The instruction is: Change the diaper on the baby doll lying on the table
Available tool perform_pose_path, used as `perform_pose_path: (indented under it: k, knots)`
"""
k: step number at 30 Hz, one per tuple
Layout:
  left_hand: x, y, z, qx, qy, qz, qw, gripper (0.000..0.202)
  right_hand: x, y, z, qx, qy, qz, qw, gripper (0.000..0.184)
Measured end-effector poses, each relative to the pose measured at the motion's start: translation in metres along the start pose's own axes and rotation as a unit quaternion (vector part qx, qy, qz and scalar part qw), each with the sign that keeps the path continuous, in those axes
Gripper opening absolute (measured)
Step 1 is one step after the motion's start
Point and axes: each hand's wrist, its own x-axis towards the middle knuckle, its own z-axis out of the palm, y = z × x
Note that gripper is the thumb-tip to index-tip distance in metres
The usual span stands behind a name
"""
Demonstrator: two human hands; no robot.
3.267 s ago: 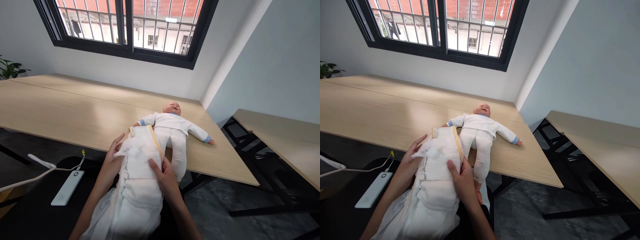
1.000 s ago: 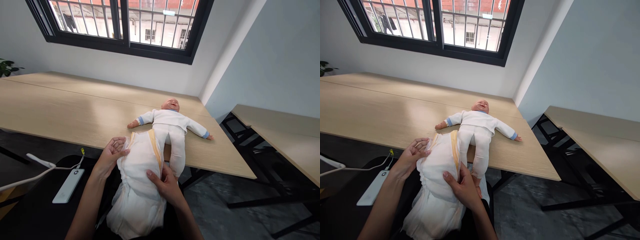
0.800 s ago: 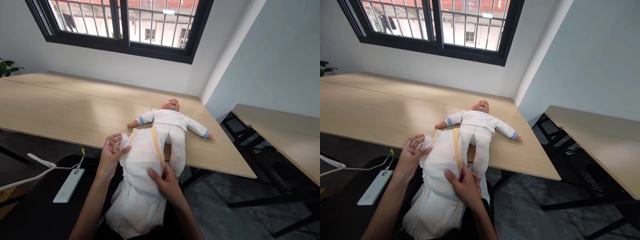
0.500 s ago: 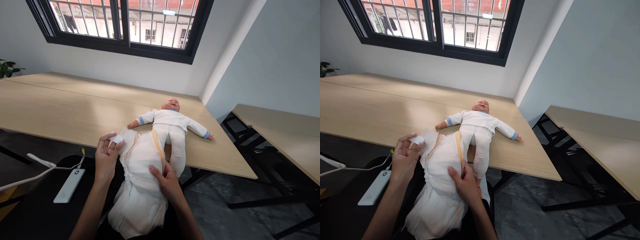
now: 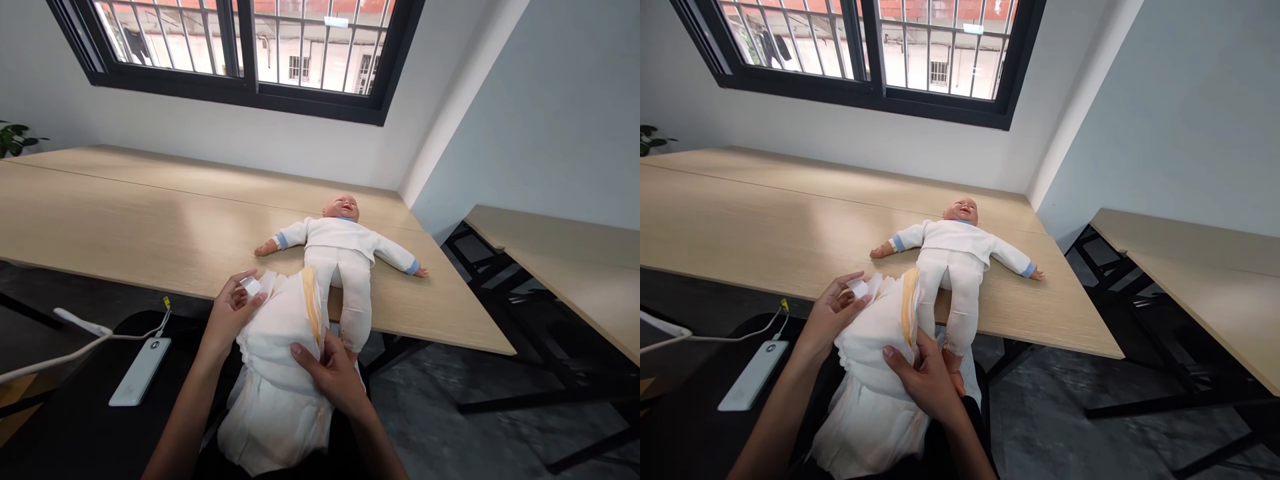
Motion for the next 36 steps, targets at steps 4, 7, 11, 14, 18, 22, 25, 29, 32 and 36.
perform_pose_path:
  k: [4,7,11,14,18,22,25,29,32,36]
  knots:
    - [-0.003,0.006,-0.003,0.014,-0.065,-0.055,0.996,0.084,-0.001,0.001,0.000,0.015,0.000,-0.010,1.000,0.073]
    - [-0.006,0.010,-0.006,0.025,-0.125,-0.086,0.988,0.083,-0.001,0.005,0.000,0.033,0.020,-0.002,0.999,0.073]
    - [-0.008,0.015,-0.010,-0.018,-0.162,-0.134,0.977,0.085,0.001,0.008,-0.002,0.055,0.040,-0.001,0.998,0.073]
    - [-0.007,0.019,-0.020,-0.001,-0.177,-0.164,0.970,0.087,0.004,0.006,-0.006,0.097,0.070,-0.006,0.993,0.075]
    - [-0.006,0.025,-0.036,0.101,-0.221,-0.162,0.956,0.105,0.010,0.005,-0.009,0.179,0.121,0.000,0.976,0.090]
    - [-0.007,0.019,-0.036,0.109,-0.276,-0.163,0.941,0.107,0.013,0.007,-0.007,0.181,0.103,0.014,0.978,0.092]
    - [-0.004,0.005,-0.022,0.040,-0.268,-0.124,0.955,0.088,0.007,0.006,-0.011,0.071,0.066,0.012,0.995,0.081]
    - [0.002,-0.005,-0.017,-0.058,-0.132,-0.118,0.983,0.088,-0.004,0.003,-0.032,-0.122,0.207,-0.071,0.968,0.075]
    - [0.005,0.002,-0.031,-0.022,-0.097,-0.115,0.988,0.093,-0.005,0.010,-0.044,-0.240,0.389,-0.132,0.880,0.087]
    - [0.007,0.015,-0.058,0.081,-0.104,-0.089,0.987,0.090,0.007,0.031,-0.030,-0.397,0.373,-0.139,0.827,0.108]
